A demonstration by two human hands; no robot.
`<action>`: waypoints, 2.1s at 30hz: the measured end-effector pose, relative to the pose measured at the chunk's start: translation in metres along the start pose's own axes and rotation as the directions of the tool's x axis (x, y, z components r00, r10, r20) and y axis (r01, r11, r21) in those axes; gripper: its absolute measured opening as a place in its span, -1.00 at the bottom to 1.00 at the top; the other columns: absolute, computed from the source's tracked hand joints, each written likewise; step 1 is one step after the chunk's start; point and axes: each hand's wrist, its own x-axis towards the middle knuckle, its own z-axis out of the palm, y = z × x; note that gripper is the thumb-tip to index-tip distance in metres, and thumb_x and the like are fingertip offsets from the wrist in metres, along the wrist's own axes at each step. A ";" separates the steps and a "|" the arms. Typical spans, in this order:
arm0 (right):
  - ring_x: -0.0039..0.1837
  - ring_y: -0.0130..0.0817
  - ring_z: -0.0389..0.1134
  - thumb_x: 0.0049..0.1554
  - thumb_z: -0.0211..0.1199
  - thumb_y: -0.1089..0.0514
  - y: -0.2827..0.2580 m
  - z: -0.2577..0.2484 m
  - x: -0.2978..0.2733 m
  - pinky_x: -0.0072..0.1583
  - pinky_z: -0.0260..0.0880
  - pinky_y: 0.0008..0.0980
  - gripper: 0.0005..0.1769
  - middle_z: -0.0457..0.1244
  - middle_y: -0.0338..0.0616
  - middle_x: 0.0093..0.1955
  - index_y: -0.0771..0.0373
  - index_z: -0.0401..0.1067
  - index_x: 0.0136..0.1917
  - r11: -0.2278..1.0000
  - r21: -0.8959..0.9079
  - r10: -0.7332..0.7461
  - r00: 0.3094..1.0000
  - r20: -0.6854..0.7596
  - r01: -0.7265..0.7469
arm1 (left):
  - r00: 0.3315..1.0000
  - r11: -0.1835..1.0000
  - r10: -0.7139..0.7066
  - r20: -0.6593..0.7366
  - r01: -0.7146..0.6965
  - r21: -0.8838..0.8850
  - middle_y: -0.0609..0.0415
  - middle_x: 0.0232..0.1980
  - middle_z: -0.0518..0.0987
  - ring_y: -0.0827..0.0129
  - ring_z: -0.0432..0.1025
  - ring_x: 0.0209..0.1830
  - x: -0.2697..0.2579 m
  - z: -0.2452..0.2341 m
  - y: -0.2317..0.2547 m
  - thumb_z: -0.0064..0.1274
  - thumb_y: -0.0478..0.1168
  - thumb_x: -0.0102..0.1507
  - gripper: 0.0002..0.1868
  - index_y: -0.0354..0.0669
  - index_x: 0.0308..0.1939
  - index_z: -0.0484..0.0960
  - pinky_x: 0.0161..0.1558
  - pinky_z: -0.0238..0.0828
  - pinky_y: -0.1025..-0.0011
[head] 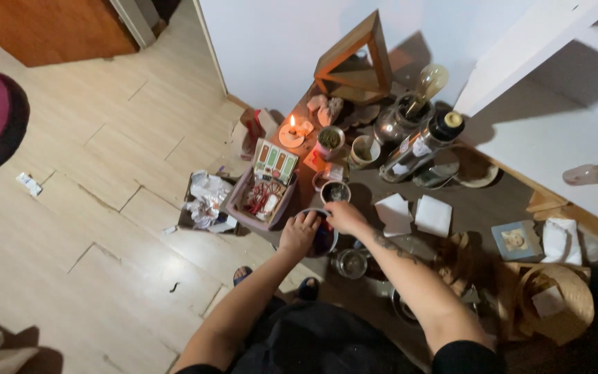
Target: The person sits on the floor and organizes small, colorful candles. They pick up the candles from a bowl, sort them by hand, and place them into a small woven basket and a ceramic bowl on a nearby shelf.
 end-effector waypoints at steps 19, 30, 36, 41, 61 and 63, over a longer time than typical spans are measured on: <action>-0.04 -0.10 0.38 0.00 0.25 0.14 0.000 -0.019 -0.041 -0.06 0.41 -0.16 -0.75 0.35 -0.17 -0.21 0.03 0.31 -0.03 0.988 -0.121 -0.104 0.992 -0.075 0.095 | 0.992 0.991 0.110 -0.057 -0.106 0.081 0.19 0.17 0.09 0.31 0.02 0.15 0.010 -0.011 -0.009 0.00 0.35 0.04 -0.17 0.12 0.24 0.12 0.13 -0.10 0.12; -0.08 0.02 0.38 -0.06 0.35 0.07 0.017 0.001 -0.017 -0.18 0.42 -0.06 -0.57 0.34 0.03 -0.18 0.16 0.37 0.08 0.962 -0.209 -0.178 0.984 0.014 0.177 | 0.972 0.995 0.102 -0.210 -0.104 0.002 0.24 0.13 0.12 0.25 0.11 0.07 0.009 -0.008 -0.004 0.09 0.22 0.02 -0.40 0.15 0.07 0.40 0.10 0.01 -0.06; -0.07 0.04 0.38 -0.13 0.41 0.04 0.012 0.006 -0.012 -0.14 0.42 -0.06 -0.59 0.33 0.03 -0.18 0.17 0.38 -0.04 0.953 -0.268 -0.150 0.989 -0.003 0.143 | 0.980 0.992 0.113 -0.162 -0.121 -0.037 0.27 0.05 0.21 0.29 0.11 0.07 0.011 -0.008 -0.005 0.06 0.20 0.06 -0.38 0.13 0.13 0.34 0.15 -0.05 -0.09; -0.06 0.06 0.38 -0.05 0.33 0.07 0.002 -0.003 -0.018 -0.12 0.43 -0.07 -0.70 0.35 0.10 -0.15 0.24 0.46 -0.06 0.926 -0.330 -0.180 0.983 0.037 0.182 | 0.966 0.986 0.160 -0.204 -0.168 -0.023 0.25 -0.06 0.32 0.27 0.12 0.05 0.031 0.028 -0.010 -0.14 0.25 0.16 -0.53 0.10 -0.02 0.40 0.16 -0.10 -0.08; -0.02 0.08 0.36 0.10 0.07 0.21 -0.009 -0.005 -0.022 -0.10 0.44 -0.05 -0.69 0.31 0.26 -0.05 0.41 0.39 0.08 0.935 -0.292 -0.183 0.979 0.093 0.203 | 0.963 0.975 0.209 -0.169 -0.192 0.112 0.24 0.01 0.33 0.28 0.14 0.05 0.037 0.029 -0.010 -0.03 0.26 0.09 -0.48 0.08 -0.03 0.46 0.15 -0.02 -0.06; -0.14 0.00 0.37 0.09 0.07 0.23 -0.006 -0.001 -0.020 -0.20 0.42 -0.18 -0.73 0.32 0.22 -0.15 0.45 0.41 -0.01 0.912 -0.326 -0.230 0.968 0.103 0.251 | 0.941 0.967 0.243 -0.234 -0.217 0.135 0.18 -0.07 0.35 0.22 0.17 -0.01 0.066 0.075 -0.008 0.01 0.15 0.07 -0.59 0.03 -0.13 0.49 0.10 -0.02 -0.11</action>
